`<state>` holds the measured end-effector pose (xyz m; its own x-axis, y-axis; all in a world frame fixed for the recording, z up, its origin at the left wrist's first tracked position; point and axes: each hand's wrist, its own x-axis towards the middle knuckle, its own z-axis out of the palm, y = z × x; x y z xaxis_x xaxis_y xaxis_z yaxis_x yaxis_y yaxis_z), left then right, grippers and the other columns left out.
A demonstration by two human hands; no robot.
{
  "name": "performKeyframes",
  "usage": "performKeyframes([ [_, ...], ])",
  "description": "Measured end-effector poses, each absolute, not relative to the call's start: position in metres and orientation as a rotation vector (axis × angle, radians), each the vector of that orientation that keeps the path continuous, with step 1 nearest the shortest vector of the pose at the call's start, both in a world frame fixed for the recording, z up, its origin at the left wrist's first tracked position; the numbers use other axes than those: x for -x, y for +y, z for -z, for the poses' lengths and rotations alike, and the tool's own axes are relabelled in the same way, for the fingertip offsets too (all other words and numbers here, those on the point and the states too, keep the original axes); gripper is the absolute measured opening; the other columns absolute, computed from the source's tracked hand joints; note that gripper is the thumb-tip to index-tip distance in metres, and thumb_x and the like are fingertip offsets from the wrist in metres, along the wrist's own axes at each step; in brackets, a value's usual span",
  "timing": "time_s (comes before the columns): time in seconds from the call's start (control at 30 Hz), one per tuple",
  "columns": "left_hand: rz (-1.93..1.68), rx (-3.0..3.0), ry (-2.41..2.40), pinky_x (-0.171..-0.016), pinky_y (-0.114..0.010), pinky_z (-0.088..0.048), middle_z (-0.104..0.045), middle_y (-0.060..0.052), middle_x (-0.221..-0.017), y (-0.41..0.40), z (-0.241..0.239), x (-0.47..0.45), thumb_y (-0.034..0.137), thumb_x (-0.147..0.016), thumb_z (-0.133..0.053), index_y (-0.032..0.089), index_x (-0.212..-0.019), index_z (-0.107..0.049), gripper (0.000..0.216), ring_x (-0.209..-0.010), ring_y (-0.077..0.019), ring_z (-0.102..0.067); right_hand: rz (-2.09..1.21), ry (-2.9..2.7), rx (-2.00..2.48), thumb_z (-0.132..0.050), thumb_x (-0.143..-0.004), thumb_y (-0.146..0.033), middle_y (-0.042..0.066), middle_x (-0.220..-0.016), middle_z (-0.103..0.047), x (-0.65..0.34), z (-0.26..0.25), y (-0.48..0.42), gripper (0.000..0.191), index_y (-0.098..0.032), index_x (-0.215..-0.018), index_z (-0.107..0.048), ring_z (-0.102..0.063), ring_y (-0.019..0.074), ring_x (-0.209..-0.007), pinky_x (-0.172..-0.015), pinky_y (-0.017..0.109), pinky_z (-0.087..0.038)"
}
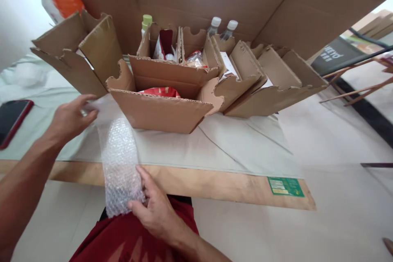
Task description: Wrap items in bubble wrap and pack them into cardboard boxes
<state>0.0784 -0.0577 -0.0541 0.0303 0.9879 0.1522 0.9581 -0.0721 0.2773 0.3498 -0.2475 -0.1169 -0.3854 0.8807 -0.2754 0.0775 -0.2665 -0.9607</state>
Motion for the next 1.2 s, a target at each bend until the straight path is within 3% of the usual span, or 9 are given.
performKeyframes([
  [0.2, -0.754, -2.308, 1.894, -0.121, -0.052, -0.04, -0.052, -0.014, -0.155, -0.07, 0.082, -0.083, 0.042, -0.103, -0.043, 0.008, -0.153, -0.043, 0.061, -0.146, -0.0335, -0.048, -1.694, -1.277, 1.314, -0.058, -0.094, -0.022, -0.001, -0.089, -0.067, -0.336, 0.118, -0.252, 0.061, -0.031, -0.154, -0.052, -0.06, 0.0119, -0.069, -0.073, 0.029, -0.056],
  [0.3, -0.903, -2.443, 1.64, -0.121, -0.057, -0.041, -0.056, -0.012, -0.151, -0.137, 0.094, -0.07, 0.021, -0.096, -0.05, 0.024, -0.141, -0.056, 0.045, -0.146, -0.0343, -0.049, -1.895, -1.111, 1.288, -0.063, -0.094, -0.029, -0.003, -0.077, -0.064, -0.34, 0.108, -0.248, 0.041, -0.025, -0.134, -0.07, -0.059, 0.0104, -0.063, -0.063, 0.025, -0.052],
  [0.4, -0.798, -2.418, 1.413, -0.123, -0.06, -0.037, -0.046, -0.009, -0.162, -0.207, 0.1, -0.068, 0.009, -0.09, -0.052, 0.034, -0.149, -0.048, 0.064, -0.157, -0.0365, -0.033, -1.944, -1.014, 1.246, -0.068, -0.092, -0.034, -0.003, -0.072, -0.064, -0.338, 0.102, -0.237, 0.023, -0.021, -0.108, -0.078, -0.057, 0.0094, -0.061, -0.063, 0.023, -0.05],
  [0.5, -0.833, -2.302, 1.299, -0.118, -0.053, -0.045, -0.06, -0.011, -0.148, -0.24, 0.105, -0.084, 0.011, -0.091, -0.057, 0.031, -0.153, -0.044, 0.067, -0.148, -0.0335, -0.047, -1.855, -0.989, 1.151, -0.071, -0.092, -0.042, -0.001, -0.075, -0.067, -0.331, 0.106, -0.221, 0.025, -0.021, -0.103, -0.078, -0.06, 0.0107, -0.065, -0.069, 0.026, -0.053],
  [0.6, -1.006, -2.067, 1.547, -0.096, -0.038, -0.058, -0.075, -0.006, -0.112, -0.228, 0.111, -0.099, 0.019, -0.096, -0.059, 0.028, -0.142, -0.055, 0.047, -0.106, -0.0222, -0.072, -1.746, -1.009, 1.013, -0.066, -0.096, -0.051, 0.003, -0.093, -0.073, -0.324, 0.112, -0.205, 0.043, -0.026, -0.13, -0.069, -0.068, 0.015, -0.077, -0.072, 0.028, -0.056],
  [0.7, -0.997, -1.749, 1.863, -0.083, -0.037, -0.058, -0.074, -0.004, -0.095, -0.201, 0.119, -0.103, 0.036, -0.096, -0.062, 0.021, -0.143, -0.056, 0.049, -0.085, -0.0207, -0.071, -1.55, -1.16, 0.985, -0.06, -0.102, -0.044, 0.007, -0.119, -0.073, -0.327, 0.109, -0.195, 0.056, -0.032, -0.155, -0.046, -0.073, 0.0186, -0.096, -0.074, 0.03, -0.059],
  [0.87, -0.937, -1.796, 1.964, -0.088, -0.043, -0.055, -0.073, -0.004, -0.088, -0.179, 0.131, -0.096, 0.042, -0.091, -0.063, 0.014, -0.153, -0.046, 0.07, -0.084, -0.024, -0.07, -0.842, -1.989, 1.059, -0.06, -0.099, -0.015, 0.01, -0.131, -0.07, -0.339, 0.097, -0.18, 0.041, -0.027, -0.138, -0.062, -0.063, 0.0233, -0.123, -0.105, 0.044, -0.053],
  [1.0, -0.943, -2.029, 1.963, -0.086, -0.042, -0.054, -0.072, -0.004, -0.084, -0.177, 0.136, -0.096, 0.036, -0.095, -0.063, 0.013, -0.152, -0.047, 0.063, -0.08, -0.0236, -0.069, -0.472, -2.489, 1.018, -0.055, -0.094, -0.005, 0.017, -0.151, -0.058, -0.333, 0.106, -0.159, 0.045, -0.018, -0.137, -0.062, -0.046, 0.032, -0.146, -0.109, 0.051, -0.048],
  [1.2, -1.1, -2.345, 1.733, -0.095, -0.047, -0.052, -0.069, -0.017, -0.118, -0.2, 0.114, -0.099, 0.033, -0.094, -0.07, 0.014, -0.145, -0.052, 0.057, -0.107, -0.0313, -0.066, -0.503, -2.608, 0.9, -0.058, -0.096, -0.005, 0.012, -0.131, -0.073, -0.328, 0.109, -0.143, 0.027, -0.017, -0.118, -0.071, -0.061, 0.0279, -0.129, -0.102, 0.043, -0.047],
])
